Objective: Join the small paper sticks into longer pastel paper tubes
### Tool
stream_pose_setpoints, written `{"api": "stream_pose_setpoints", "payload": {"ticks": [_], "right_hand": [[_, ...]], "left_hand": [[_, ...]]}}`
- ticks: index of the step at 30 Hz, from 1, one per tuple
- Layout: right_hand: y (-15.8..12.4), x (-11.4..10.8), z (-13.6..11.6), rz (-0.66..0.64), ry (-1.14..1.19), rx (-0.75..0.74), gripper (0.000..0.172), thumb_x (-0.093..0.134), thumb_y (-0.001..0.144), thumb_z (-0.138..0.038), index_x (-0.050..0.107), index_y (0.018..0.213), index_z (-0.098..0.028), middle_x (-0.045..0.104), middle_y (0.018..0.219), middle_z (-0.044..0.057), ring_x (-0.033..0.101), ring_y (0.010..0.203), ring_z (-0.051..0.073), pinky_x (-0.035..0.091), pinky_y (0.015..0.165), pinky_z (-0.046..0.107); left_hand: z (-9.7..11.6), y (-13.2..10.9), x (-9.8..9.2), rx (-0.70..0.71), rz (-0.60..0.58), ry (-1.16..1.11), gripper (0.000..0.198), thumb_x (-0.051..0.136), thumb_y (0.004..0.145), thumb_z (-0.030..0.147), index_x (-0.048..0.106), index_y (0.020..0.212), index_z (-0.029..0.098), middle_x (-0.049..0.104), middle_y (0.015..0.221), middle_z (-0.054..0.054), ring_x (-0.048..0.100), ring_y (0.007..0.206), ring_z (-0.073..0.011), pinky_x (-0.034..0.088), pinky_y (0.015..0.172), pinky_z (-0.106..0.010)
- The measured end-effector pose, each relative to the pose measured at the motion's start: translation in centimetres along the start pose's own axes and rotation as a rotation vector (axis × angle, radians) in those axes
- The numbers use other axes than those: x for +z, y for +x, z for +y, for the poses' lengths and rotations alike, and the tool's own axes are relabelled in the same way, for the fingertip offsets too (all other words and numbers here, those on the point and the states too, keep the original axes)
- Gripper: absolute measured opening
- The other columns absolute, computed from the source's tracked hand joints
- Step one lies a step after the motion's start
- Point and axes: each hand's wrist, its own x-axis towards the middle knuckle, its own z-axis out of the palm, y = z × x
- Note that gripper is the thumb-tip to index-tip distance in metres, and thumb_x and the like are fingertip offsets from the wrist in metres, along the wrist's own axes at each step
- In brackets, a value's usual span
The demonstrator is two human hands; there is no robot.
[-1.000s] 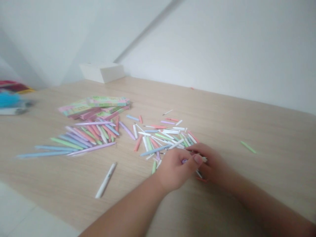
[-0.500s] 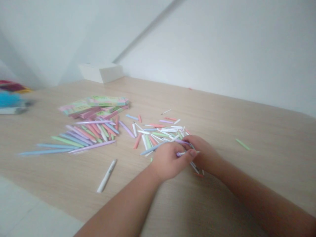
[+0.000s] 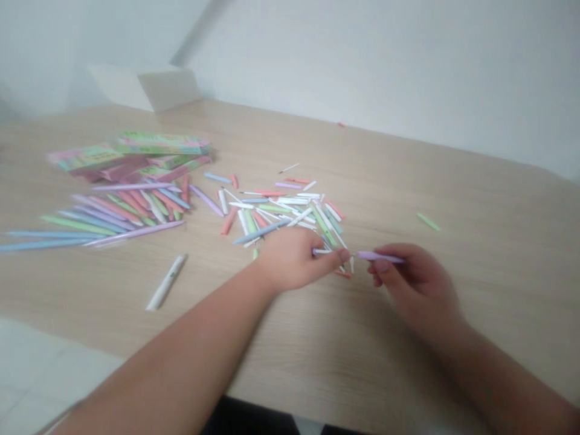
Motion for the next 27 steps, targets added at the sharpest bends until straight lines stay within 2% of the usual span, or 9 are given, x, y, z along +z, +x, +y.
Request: {"api": "stream_pose_setpoints", "payload": {"ticks": [6, 15, 21, 23, 27], "right_hand": [[0.0, -0.4, -0.1, -0.033, -0.063, -0.018, 0.026, 0.071, 0.089, -0.047, 0.067, 0.100, -0.024, 0.069, 0.070, 0.001, 0.062, 0.055, 0.015, 0.052, 0.047, 0.026], [0.3, -0.7, 0.7, -0.109, -0.174, -0.087, 0.018, 0.066, 0.093, -0.039, 0.070, 0.102, -0.024, 0.072, 0.083, 0.004, 0.067, 0.064, 0.016, 0.055, 0.052, 0.026], [0.0, -0.5, 1.6, -0.186, -0.301, -0.179, 0.017, 0.063, 0.096, -0.036, 0.073, 0.107, -0.027, 0.075, 0.095, 0.005, 0.071, 0.078, 0.020, 0.060, 0.064, 0.032], [0.0, -0.3, 1.9, -0.209, -0.317, -0.214, 0.017, 0.064, 0.096, -0.034, 0.074, 0.109, -0.028, 0.076, 0.099, 0.005, 0.072, 0.082, 0.021, 0.061, 0.069, 0.034], [-0.1, 0.2, 2.2, -0.226, -0.316, -0.239, 0.017, 0.064, 0.096, -0.033, 0.075, 0.108, -0.030, 0.078, 0.100, 0.004, 0.073, 0.087, 0.022, 0.061, 0.077, 0.038]], "left_hand": [[0.0, 0.0, 0.4, 0.019, 0.003, 0.048, 0.073, 0.032, 0.093, 0.076, 0.062, 0.061, 0.018, 0.057, 0.057, -0.004, 0.048, 0.056, -0.0151, 0.024, 0.056, -0.029], [-0.3, 0.0, 0.7, 0.047, -0.016, 0.138, 0.069, 0.035, 0.095, 0.072, 0.064, 0.063, 0.019, 0.059, 0.059, -0.005, 0.050, 0.056, -0.0158, 0.026, 0.055, -0.029], [0.3, -0.3, 0.6, 0.144, -0.049, 0.218, 0.065, 0.036, 0.094, 0.072, 0.068, 0.077, 0.017, 0.068, 0.078, -0.010, 0.063, 0.075, -0.0233, 0.042, 0.066, -0.034], [0.7, -0.4, 0.7, 0.200, -0.068, 0.201, 0.057, 0.040, 0.096, 0.066, 0.068, 0.085, 0.017, 0.069, 0.085, -0.011, 0.065, 0.084, -0.0256, 0.047, 0.072, -0.037], [1.1, -0.6, 1.3, 0.290, -0.114, 0.122, 0.027, 0.049, 0.095, 0.036, 0.068, 0.095, 0.017, 0.067, 0.096, -0.010, 0.064, 0.095, -0.0245, 0.051, 0.084, -0.037]]}}
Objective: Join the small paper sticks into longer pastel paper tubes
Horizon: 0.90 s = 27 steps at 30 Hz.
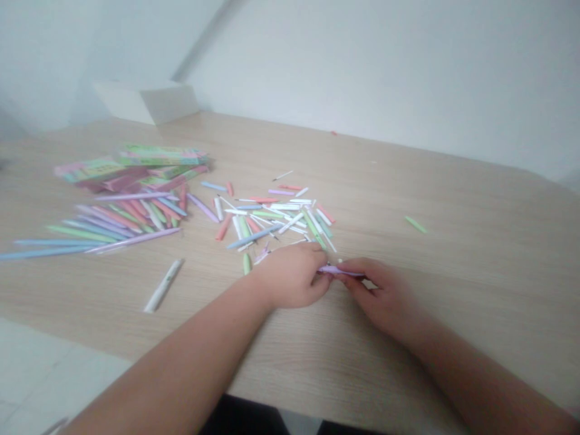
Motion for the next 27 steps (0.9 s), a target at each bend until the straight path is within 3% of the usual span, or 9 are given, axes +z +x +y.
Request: {"api": "stream_pose_setpoints", "payload": {"ticks": [5, 8, 13, 17, 23, 27], "right_hand": [[0.05, -0.06, 0.32, 0.028, -0.002, 0.025, 0.017, 0.065, 0.096, -0.037, 0.076, 0.107, -0.030, 0.079, 0.100, 0.004, 0.074, 0.088, 0.023, 0.061, 0.080, 0.040], [0.06, -0.22, 0.48, 0.009, -0.001, -0.008, 0.017, 0.064, 0.096, -0.035, 0.076, 0.107, -0.030, 0.079, 0.102, 0.004, 0.074, 0.093, 0.024, 0.061, 0.084, 0.042], [0.04, -0.31, 0.45, 0.013, 0.000, -0.019, 0.018, 0.065, 0.096, -0.032, 0.076, 0.110, -0.031, 0.079, 0.105, 0.003, 0.074, 0.095, 0.023, 0.060, 0.087, 0.040], [0.20, -0.30, 0.55, -0.033, -0.004, -0.033, 0.020, 0.063, 0.096, -0.032, 0.077, 0.111, -0.033, 0.079, 0.106, 0.003, 0.074, 0.096, 0.023, 0.060, 0.087, 0.041], [0.51, -0.05, 0.52, -0.123, 0.018, 0.073, 0.022, 0.064, 0.094, -0.033, 0.078, 0.111, -0.031, 0.080, 0.104, 0.004, 0.075, 0.092, 0.025, 0.061, 0.082, 0.042], [0.83, -0.10, -0.13, -0.163, 0.085, 0.134, 0.021, 0.062, 0.096, -0.036, 0.077, 0.108, -0.030, 0.079, 0.087, 0.002, 0.074, 0.076, 0.022, 0.060, 0.068, 0.035]], "left_hand": [[-0.51, 0.13, 0.56, 0.029, -0.019, -0.122, 0.026, 0.045, 0.097, 0.022, 0.069, 0.101, 0.016, 0.066, 0.106, -0.010, 0.064, 0.099, -0.0208, 0.051, 0.091, -0.034], [-0.88, 0.13, 0.71, 0.038, -0.030, -0.119, 0.030, 0.043, 0.102, 0.031, 0.070, 0.103, 0.018, 0.069, 0.105, -0.009, 0.065, 0.103, -0.0223, 0.050, 0.093, -0.036], [-0.88, -0.08, 0.71, -0.065, -0.051, -0.004, 0.039, 0.039, 0.103, 0.048, 0.069, 0.107, 0.024, 0.074, 0.102, -0.007, 0.068, 0.099, -0.0262, 0.051, 0.083, -0.038], [-0.67, -0.09, 0.75, -0.070, -0.078, 0.024, 0.043, 0.037, 0.103, 0.050, 0.069, 0.105, 0.023, 0.075, 0.102, -0.008, 0.070, 0.098, -0.0275, 0.052, 0.082, -0.038], [-0.52, 0.02, 0.90, -0.090, -0.100, 0.097, 0.035, 0.041, 0.101, 0.042, 0.069, 0.106, 0.021, 0.075, 0.101, -0.010, 0.071, 0.095, -0.0289, 0.054, 0.078, -0.038], [-0.38, 0.02, 1.02, -0.075, -0.094, 0.129, 0.035, 0.041, 0.101, 0.040, 0.069, 0.106, 0.021, 0.075, 0.101, -0.010, 0.071, 0.095, -0.0300, 0.055, 0.077, -0.039]]}}
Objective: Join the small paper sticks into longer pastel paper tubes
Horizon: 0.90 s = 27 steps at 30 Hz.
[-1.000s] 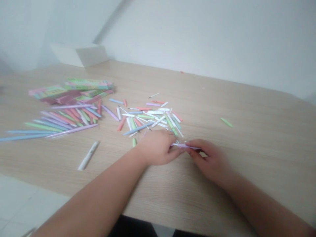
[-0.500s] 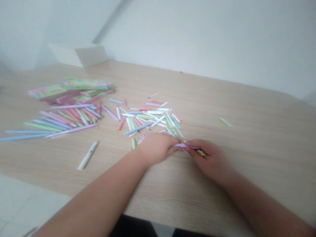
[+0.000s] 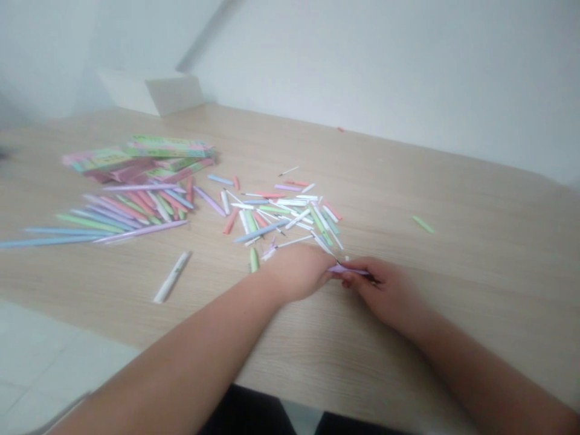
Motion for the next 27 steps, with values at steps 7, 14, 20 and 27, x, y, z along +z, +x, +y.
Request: {"api": "stream_pose_setpoints", "payload": {"ticks": [7, 14, 20, 27], "right_hand": [[0.5, 0.0, -0.1, -0.030, -0.090, 0.018, 0.021, 0.061, 0.096, -0.041, 0.071, 0.108, -0.027, 0.076, 0.093, 0.003, 0.070, 0.079, 0.021, 0.055, 0.068, 0.035], [0.0, -1.6, 0.1, -0.028, -0.239, -0.151, 0.014, 0.057, 0.099, -0.035, 0.064, 0.101, -0.024, 0.069, 0.095, 0.006, 0.065, 0.083, 0.021, 0.052, 0.072, 0.034], [0.4, -1.3, 0.0, -0.130, -0.365, -0.050, 0.041, 0.039, 0.106, -0.042, 0.064, 0.081, -0.022, 0.067, 0.075, 0.005, 0.061, 0.069, 0.021, 0.044, 0.062, 0.034], [-0.1, -1.6, 0.3, -0.052, -0.220, -0.113, 0.021, 0.057, 0.099, -0.038, 0.062, 0.112, -0.023, 0.069, 0.101, 0.007, 0.065, 0.085, 0.021, 0.051, 0.073, 0.033]], "left_hand": [[0.0, 0.1, 0.2, -0.032, 0.024, -0.028, 0.038, 0.038, 0.101, 0.044, 0.069, 0.106, 0.023, 0.075, 0.100, -0.009, 0.071, 0.093, -0.0304, 0.054, 0.076, -0.040], [0.0, 0.2, -0.1, -0.051, -0.002, -0.063, 0.045, 0.035, 0.101, 0.049, 0.071, 0.100, 0.022, 0.075, 0.097, -0.010, 0.071, 0.093, -0.0302, 0.054, 0.077, -0.040], [0.1, 0.0, -0.2, -0.051, -0.010, -0.035, 0.046, 0.036, 0.102, 0.050, 0.072, 0.102, 0.022, 0.075, 0.097, -0.010, 0.071, 0.092, -0.0296, 0.055, 0.077, -0.040], [-0.1, 0.1, -0.1, -0.056, -0.007, -0.081, 0.043, 0.038, 0.101, 0.047, 0.073, 0.104, 0.023, 0.075, 0.099, -0.008, 0.070, 0.095, -0.0282, 0.054, 0.079, -0.038]]}}
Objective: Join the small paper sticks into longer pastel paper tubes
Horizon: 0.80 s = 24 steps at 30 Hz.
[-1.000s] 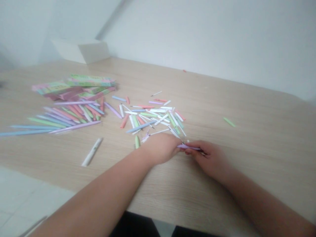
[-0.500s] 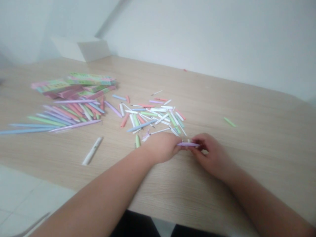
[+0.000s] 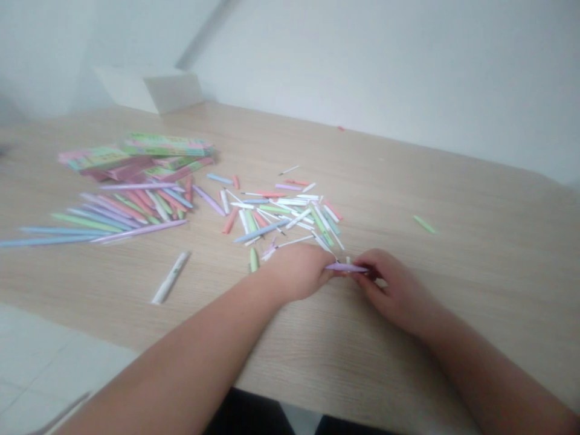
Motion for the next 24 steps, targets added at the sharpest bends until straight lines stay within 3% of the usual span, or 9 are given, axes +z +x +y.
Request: {"api": "stream_pose_setpoints", "payload": {"ticks": [2, 7, 10, 12, 16, 20, 24], "right_hand": [[-0.1, -0.3, 0.0, -0.057, -0.060, -0.027, 0.019, 0.051, 0.102, -0.036, 0.065, 0.105, -0.023, 0.070, 0.095, 0.007, 0.064, 0.084, 0.022, 0.049, 0.072, 0.033], [0.1, 0.0, -0.2, -0.132, -0.098, 0.067, 0.037, 0.041, 0.105, -0.038, 0.064, 0.081, -0.023, 0.067, 0.074, 0.003, 0.061, 0.069, 0.020, 0.042, 0.062, 0.032], [0.1, 0.2, -0.3, -0.056, -0.015, 0.084, 0.020, 0.054, 0.100, -0.040, 0.065, 0.099, -0.023, 0.069, 0.088, 0.004, 0.063, 0.076, 0.020, 0.047, 0.066, 0.032], [-0.1, 0.0, -0.4, -0.018, 0.007, 0.065, 0.020, 0.060, 0.096, -0.039, 0.063, 0.107, -0.023, 0.069, 0.095, 0.005, 0.063, 0.080, 0.020, 0.049, 0.069, 0.031], [-0.2, -0.3, -0.4, -0.071, -0.069, 0.010, 0.017, 0.053, 0.100, -0.034, 0.066, 0.104, -0.024, 0.070, 0.096, 0.005, 0.064, 0.085, 0.021, 0.049, 0.073, 0.032], [0.0, 0.0, -0.6, -0.055, -0.104, 0.064, 0.020, 0.052, 0.100, -0.035, 0.068, 0.104, -0.023, 0.072, 0.095, 0.006, 0.065, 0.086, 0.022, 0.048, 0.073, 0.034], [0.4, 0.1, -0.7, 0.009, -0.029, 0.181, 0.020, 0.054, 0.099, -0.039, 0.066, 0.095, -0.023, 0.072, 0.081, 0.003, 0.065, 0.072, 0.020, 0.047, 0.063, 0.032]], "left_hand": [[0.1, 0.0, -0.1, 0.013, -0.001, -0.006, 0.045, 0.036, 0.102, 0.049, 0.073, 0.103, 0.023, 0.075, 0.099, -0.008, 0.070, 0.095, -0.0283, 0.054, 0.079, -0.038], [0.1, -0.1, -0.2, 0.024, 0.011, 0.009, 0.042, 0.038, 0.101, 0.047, 0.073, 0.100, 0.022, 0.075, 0.096, -0.009, 0.071, 0.091, -0.0295, 0.054, 0.076, -0.040], [0.1, -0.1, -0.3, 0.017, 0.004, -0.013, 0.040, 0.040, 0.100, 0.045, 0.073, 0.103, 0.023, 0.075, 0.098, -0.009, 0.071, 0.094, -0.0301, 0.054, 0.078, -0.041], [0.1, 0.0, -0.3, 0.017, 0.003, -0.021, 0.041, 0.039, 0.101, 0.045, 0.073, 0.103, 0.023, 0.075, 0.098, -0.009, 0.070, 0.094, -0.0302, 0.054, 0.078, -0.041], [0.1, 0.1, -0.1, 0.022, -0.003, -0.014, 0.043, 0.039, 0.101, 0.046, 0.074, 0.105, 0.023, 0.076, 0.099, -0.010, 0.071, 0.094, -0.0314, 0.054, 0.077, -0.042], [0.0, 0.0, 0.2, 0.012, 0.014, -0.023, 0.039, 0.042, 0.100, 0.044, 0.074, 0.106, 0.022, 0.076, 0.100, -0.011, 0.071, 0.093, -0.0320, 0.053, 0.076, -0.042], [-0.1, -0.3, -0.9, 0.026, 0.168, -0.245, 0.032, 0.061, 0.092, 0.049, 0.075, 0.104, 0.023, 0.075, 0.099, -0.009, 0.069, 0.093, -0.0296, 0.052, 0.078, -0.041]]}}
